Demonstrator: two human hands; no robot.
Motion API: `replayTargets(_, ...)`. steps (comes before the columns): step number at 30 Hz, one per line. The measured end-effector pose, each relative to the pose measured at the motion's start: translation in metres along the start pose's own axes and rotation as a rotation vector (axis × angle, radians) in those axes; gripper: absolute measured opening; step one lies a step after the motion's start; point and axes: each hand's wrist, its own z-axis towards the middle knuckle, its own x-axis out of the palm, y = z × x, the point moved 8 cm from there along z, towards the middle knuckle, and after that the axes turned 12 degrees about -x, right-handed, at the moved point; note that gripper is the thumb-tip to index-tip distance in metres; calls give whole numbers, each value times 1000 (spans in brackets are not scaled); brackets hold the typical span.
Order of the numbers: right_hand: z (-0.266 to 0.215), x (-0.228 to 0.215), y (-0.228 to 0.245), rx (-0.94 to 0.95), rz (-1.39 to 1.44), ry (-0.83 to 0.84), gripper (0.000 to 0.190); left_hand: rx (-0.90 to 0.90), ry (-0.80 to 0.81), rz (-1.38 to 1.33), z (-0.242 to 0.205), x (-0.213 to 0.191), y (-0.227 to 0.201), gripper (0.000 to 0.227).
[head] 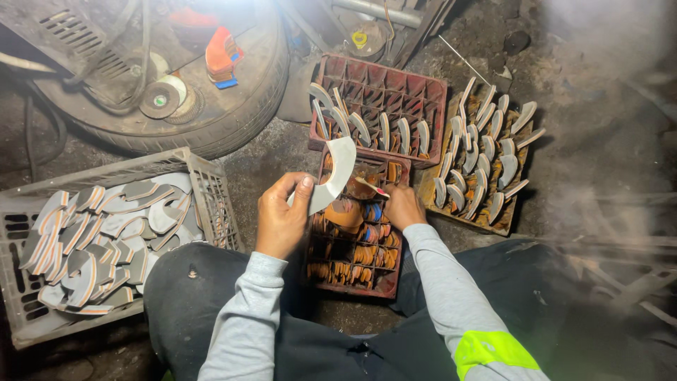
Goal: The person sits on the floor and uses a small brush to apply a brown adhesive from a jar onto curved gray and orange parts. They pick each part from a crate, coat it, and place it into a red crate.
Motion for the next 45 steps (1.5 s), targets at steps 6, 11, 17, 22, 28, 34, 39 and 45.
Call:
replayTargets(6, 5, 19, -8, -1, -90, 67, 47, -50, 29, -19, -3, 3, 0, 24)
replayTargets(11, 8, 9, -10, 63, -25, 107, 40, -14, 15, 11, -2, 2, 0, 23)
replayTargets(17, 0, -26, -6, 139, 100, 81, 32, -16, 5, 15, -2, 3, 2, 24)
replayTargets(22, -22, -26, -10, 273, 106, 201, 37, -30, 1, 26, -3, 2, 4, 24)
replayTargets(28, -38, -26, -11, 203, -110, 253, 36, -16, -12, 19, -2, 1, 4, 23)
replayTargets(34, -48, -5, -14, 206, -209, 483, 32, -7, -19, 20, -1, 1, 8, 24)
replayTargets(39, -61, -53, 1, 211, 11, 511, 29, -26, -36, 44, 2, -1, 14, 25)
replayTargets(45, -85, -170, 63, -41, 307, -30, 25, -47, -9, 15, 4, 8, 24, 26)
